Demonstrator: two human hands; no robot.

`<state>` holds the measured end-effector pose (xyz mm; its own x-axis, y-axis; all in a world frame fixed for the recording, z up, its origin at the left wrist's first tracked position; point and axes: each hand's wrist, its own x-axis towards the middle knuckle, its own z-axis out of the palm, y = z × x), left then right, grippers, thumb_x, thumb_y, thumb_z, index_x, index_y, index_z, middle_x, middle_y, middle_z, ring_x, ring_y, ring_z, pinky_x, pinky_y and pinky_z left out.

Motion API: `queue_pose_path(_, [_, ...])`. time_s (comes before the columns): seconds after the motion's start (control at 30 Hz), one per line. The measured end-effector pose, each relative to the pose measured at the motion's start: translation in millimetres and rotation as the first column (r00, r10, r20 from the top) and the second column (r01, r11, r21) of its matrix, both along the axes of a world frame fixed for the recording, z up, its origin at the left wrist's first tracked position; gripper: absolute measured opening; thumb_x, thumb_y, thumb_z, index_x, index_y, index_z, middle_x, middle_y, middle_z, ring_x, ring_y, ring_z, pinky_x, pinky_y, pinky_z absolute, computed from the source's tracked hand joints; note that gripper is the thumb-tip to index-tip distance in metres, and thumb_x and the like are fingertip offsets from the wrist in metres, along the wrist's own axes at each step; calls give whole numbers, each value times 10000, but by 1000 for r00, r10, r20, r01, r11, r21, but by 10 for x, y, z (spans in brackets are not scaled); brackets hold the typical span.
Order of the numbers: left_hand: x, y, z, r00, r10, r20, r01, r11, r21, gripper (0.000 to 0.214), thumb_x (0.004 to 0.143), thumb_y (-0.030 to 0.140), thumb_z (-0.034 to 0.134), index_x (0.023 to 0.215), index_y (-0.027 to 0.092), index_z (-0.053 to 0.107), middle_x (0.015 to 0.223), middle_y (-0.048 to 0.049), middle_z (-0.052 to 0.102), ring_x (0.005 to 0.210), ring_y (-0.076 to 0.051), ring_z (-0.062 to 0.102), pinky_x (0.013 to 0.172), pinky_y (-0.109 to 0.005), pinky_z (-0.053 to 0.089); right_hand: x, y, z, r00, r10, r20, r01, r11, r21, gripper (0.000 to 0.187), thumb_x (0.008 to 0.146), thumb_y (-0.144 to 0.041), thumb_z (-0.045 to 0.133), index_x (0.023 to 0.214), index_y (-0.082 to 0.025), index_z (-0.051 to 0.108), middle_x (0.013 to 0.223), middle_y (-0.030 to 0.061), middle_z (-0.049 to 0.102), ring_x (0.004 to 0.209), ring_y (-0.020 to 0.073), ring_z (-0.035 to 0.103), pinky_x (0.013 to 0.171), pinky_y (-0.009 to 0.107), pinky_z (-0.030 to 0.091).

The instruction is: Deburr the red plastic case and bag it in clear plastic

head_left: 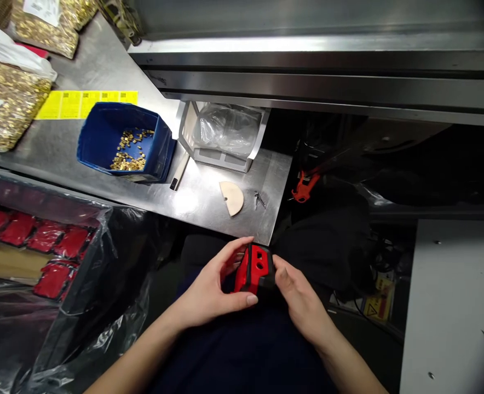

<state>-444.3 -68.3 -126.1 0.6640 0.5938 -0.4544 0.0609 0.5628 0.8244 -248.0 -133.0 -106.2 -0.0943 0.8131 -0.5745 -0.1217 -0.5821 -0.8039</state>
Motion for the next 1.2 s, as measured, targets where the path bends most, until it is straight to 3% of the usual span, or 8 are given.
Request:
queue_pose_path(0.13, [-27, 70, 16, 990, 109, 92, -99, 990, -104, 883, 724, 325, 895, 1475, 310, 430, 1437, -100, 576, 1336, -318, 542, 1121, -420, 428, 31, 14, 108, 956, 228, 183, -258, 953, 158, 460, 963, -656, 524, 1040, -234, 691, 948, 31, 657, 850, 200, 578, 784, 311, 467])
queue_pose_path(0.27, [4, 82, 0, 987, 160, 33, -153, 977, -147, 798, 782, 385, 843, 1466, 306, 441, 1406, -102, 581, 1245, -300, 591, 1047, -395, 467, -23, 23, 74, 912, 269, 311, -332, 927, 173, 234, 966, -470, 644, 1014, -256, 727, 985, 23, 704, 954, 204, 620, 888, 315, 462])
queue_pose_path(0.4, [52, 27, -50, 993, 117, -4, -115, 969, -218, 609, 939, 437, 667, 1493, 330, 439, 1344, -83, 608, 1149, -264, 617, 948, -352, 492, -60, 3, 10, 962, 175, 209, -205, 970, 129, 232, 978, -435, 636, 912, -249, 758, 899, 8, 728, 867, 182, 656, 808, 285, 474])
queue_pose_path(0.53, [80, -42, -99, 989, 145, -16, -144, 947, -288, 508, 972, 458, 615, 1448, 318, 509, 1372, -70, 597, 1124, -240, 599, 873, -305, 502, -33, -1, -35, 994, 77, 71, -82, 994, 72, 302, 985, -468, 616, 900, -216, 759, 816, 10, 732, 775, 168, 663, 741, 263, 474])
queue_pose_path(0.7, [78, -34, -121, 985, 173, 24, -149, 905, -398, 486, 1006, 455, 550, 1468, 319, 483, 1413, -93, 585, 1032, -225, 644, 819, -324, 536, 7, 13, -69, 998, 46, 39, -48, 997, 62, 349, 1000, -480, 585, 870, -196, 742, 774, 13, 710, 734, 155, 637, 708, 246, 450])
queue_pose_path(1.0, [81, -16, -134, 983, 181, 42, -149, 902, -404, 481, 997, 439, 574, 1454, 307, 501, 1404, -103, 604, 1042, -234, 658, 829, -335, 542, 0, 17, -50, 1000, 25, 14, -26, 999, 47, 344, 1008, -475, 571, 923, -189, 745, 788, 26, 700, 750, 164, 630, 728, 262, 450])
queue_pose_path(1.1, [68, -15, -176, 970, 239, 36, -209, 905, -369, 493, 990, 446, 585, 1448, 277, 514, 1368, -106, 636, 1128, -254, 642, 912, -347, 520, -19, -16, -93, 995, -46, -93, 47, 999, 10, 370, 1006, -472, 569, 845, -175, 721, 779, 40, 688, 745, 167, 605, 734, 274, 444])
queue_pose_path(1.2, [35, -16, -239, 931, 354, 86, -291, 865, -410, 603, 948, 485, 639, 1478, 240, 488, 1377, -128, 645, 1201, -271, 624, 1007, -360, 486, -95, -68, -196, 934, -195, -299, 161, 978, -134, 376, 950, -493, 641, 760, -172, 688, 681, 26, 627, 651, 148, 519, 667, 270, 414])
